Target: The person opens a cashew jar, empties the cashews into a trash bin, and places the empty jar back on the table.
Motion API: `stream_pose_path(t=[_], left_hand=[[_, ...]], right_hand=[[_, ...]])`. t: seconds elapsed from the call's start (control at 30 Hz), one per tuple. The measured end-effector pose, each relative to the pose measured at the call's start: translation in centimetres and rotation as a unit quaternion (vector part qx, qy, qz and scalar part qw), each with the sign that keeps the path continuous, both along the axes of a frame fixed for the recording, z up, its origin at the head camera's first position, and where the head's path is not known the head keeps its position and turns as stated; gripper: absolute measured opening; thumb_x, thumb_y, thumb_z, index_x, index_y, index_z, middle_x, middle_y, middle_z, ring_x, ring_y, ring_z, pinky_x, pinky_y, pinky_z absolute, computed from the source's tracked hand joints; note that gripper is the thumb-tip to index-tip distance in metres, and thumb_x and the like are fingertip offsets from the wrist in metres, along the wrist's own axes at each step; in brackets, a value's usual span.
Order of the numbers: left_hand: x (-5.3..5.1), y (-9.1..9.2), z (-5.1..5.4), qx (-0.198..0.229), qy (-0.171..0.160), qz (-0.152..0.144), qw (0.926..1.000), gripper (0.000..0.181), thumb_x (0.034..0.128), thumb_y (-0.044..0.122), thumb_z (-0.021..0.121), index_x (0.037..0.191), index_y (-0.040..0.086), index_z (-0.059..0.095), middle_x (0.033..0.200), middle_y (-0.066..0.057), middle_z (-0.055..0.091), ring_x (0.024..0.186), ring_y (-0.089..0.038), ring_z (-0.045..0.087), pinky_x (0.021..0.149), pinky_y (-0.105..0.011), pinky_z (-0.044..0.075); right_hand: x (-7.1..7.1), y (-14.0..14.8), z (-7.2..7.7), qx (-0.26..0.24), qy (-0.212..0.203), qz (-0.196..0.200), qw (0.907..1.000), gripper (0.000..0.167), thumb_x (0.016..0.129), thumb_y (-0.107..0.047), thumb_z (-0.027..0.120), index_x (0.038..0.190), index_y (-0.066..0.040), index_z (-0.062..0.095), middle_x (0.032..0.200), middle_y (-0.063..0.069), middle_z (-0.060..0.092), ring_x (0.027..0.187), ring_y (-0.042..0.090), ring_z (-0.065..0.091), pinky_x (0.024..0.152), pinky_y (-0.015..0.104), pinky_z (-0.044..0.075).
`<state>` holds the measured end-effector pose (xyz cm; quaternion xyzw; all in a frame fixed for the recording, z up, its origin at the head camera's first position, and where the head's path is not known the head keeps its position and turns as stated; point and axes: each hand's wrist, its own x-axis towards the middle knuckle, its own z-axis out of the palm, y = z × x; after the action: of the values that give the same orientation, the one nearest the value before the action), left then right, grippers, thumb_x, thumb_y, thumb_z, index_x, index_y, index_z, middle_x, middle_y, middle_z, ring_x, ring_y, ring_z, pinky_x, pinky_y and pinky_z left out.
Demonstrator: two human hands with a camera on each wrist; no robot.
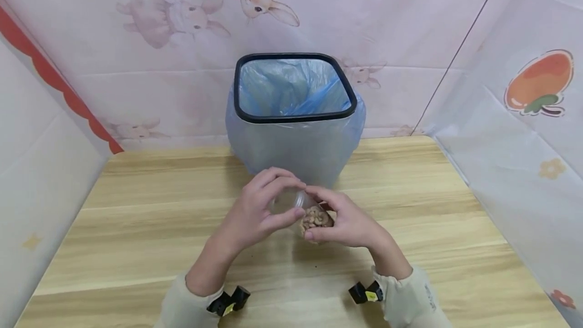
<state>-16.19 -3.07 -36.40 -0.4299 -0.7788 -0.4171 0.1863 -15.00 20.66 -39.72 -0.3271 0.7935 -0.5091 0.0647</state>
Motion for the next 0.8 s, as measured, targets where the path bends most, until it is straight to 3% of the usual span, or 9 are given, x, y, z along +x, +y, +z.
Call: stream_pose_path(t=[0.17,0.3,0.4,0.5,0.8], left_hand=[[0.1,-0.2,0.0,0.018,0.012,0.006,0.9997,0.035,0.0913,0.042,0.071,0.114,0.015,0.067,0.114,0.003,0.063,0.105,-0.013,0.057,0.089,-0.031,0.048],[0.1,-0.1,-0.5,0.02,0.04,-0.02,0.9988,0.045,0.095,0.054,0.06,0.115,0.015,0.068,0.115,0.001,0.063,0.106,-0.015,0.057,0.09,-0.031,0.049],[-0.1,0.1,-0.9,0.027,0.072,-0.033,0.9965,0.042,0.0962,0.051,0.06,0.112,0.013,0.071,0.113,-0.001,0.064,0.103,-0.017,0.057,0.087,-0.031,0.049],[-0.3,0.2,-1.0,0.03,0.087,-0.023,0.9955,0.035,0.0973,0.045,0.061,0.106,0.013,0.072,0.108,-0.001,0.065,0.097,-0.017,0.056,0.082,-0.029,0.047],[-0.6,0.4,-0.7,0.033,0.07,0.007,0.997,0.023,0.0958,0.034,0.06,0.098,0.014,0.071,0.102,0.004,0.065,0.092,-0.015,0.055,0.08,-0.029,0.044]], right_hand=[[0.2,-1.1,-0.4,-0.008,0.001,0.003,1.0,0.08,0.077,-0.023,0.087,0.147,-0.02,0.047,0.117,0.001,0.064,0.099,0.022,0.062,0.084,0.034,0.054],[0.6,-1.2,-0.6,0.006,0.017,-0.004,0.9998,0.076,0.079,-0.025,0.084,0.145,-0.021,0.048,0.123,-0.001,0.064,0.103,0.019,0.062,0.088,0.033,0.052],[0.7,-1.1,-0.6,0.005,0.018,0.002,0.9998,0.076,0.08,-0.026,0.083,0.146,-0.024,0.047,0.126,-0.001,0.063,0.105,0.019,0.062,0.089,0.034,0.053],[0.7,-1.1,-0.5,-0.001,0.009,0.004,1.0,0.077,0.08,-0.025,0.083,0.147,-0.026,0.046,0.122,-0.002,0.064,0.102,0.021,0.064,0.087,0.034,0.055],[0.8,-1.8,-0.4,-0.008,0.005,-0.02,0.9998,0.072,0.08,-0.027,0.082,0.144,-0.02,0.05,0.114,-0.001,0.065,0.097,0.025,0.065,0.082,0.034,0.056]])
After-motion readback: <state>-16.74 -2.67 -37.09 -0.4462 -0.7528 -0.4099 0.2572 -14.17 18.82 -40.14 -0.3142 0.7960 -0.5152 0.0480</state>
